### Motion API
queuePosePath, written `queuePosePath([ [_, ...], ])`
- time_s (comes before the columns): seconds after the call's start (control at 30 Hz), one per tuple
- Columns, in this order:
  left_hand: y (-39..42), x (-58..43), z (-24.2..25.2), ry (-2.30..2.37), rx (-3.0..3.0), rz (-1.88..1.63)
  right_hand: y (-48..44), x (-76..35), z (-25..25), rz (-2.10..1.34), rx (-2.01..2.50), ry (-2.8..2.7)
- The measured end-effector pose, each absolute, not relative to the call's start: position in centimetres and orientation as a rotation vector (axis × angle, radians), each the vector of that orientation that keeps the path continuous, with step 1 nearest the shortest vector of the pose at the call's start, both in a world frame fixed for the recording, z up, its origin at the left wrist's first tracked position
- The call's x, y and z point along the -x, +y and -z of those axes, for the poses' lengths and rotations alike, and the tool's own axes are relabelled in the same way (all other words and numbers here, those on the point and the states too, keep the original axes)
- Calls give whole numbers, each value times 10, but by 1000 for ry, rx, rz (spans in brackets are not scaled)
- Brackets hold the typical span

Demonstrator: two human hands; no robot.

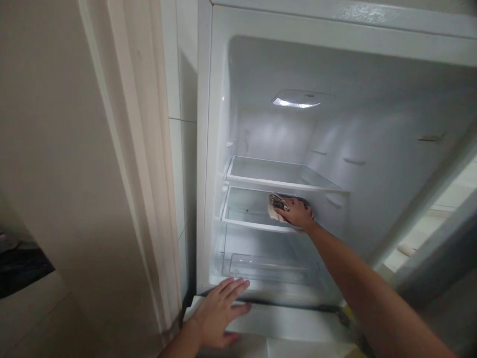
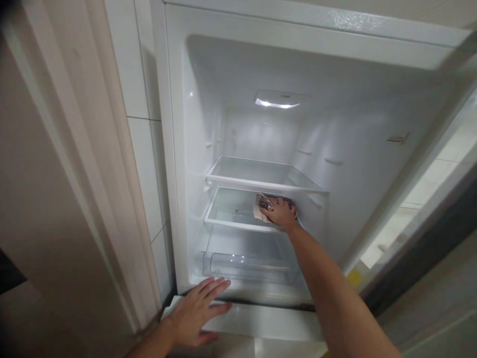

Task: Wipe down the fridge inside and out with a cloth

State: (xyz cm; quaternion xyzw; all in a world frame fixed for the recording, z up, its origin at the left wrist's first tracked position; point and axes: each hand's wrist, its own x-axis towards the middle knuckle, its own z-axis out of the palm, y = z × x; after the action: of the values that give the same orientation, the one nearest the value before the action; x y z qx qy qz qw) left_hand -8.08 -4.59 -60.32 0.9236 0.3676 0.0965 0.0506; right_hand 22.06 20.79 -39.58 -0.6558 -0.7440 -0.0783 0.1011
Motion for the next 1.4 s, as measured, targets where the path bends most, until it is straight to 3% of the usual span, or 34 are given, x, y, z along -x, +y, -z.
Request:
queuePosePath([
  [0.37,-34,90,626,1065,-2962,-362,288,-118,395,243,1972,-2212],
  [0.7,-45,84,594,1133,-2770,-264,213,-74,386,193,1620,-2499],
  [0.97,-54,80,591,1167,-2887,-312,143,-151,388,239,1466,-2581],
  [1.17,-53,81,597,1191,-2957,-365,164,-245,390,270,1814,-2324],
  [1.4,-49,83,603,1196,-2924,-359,214,-239,404,320,1890,-2123],
])
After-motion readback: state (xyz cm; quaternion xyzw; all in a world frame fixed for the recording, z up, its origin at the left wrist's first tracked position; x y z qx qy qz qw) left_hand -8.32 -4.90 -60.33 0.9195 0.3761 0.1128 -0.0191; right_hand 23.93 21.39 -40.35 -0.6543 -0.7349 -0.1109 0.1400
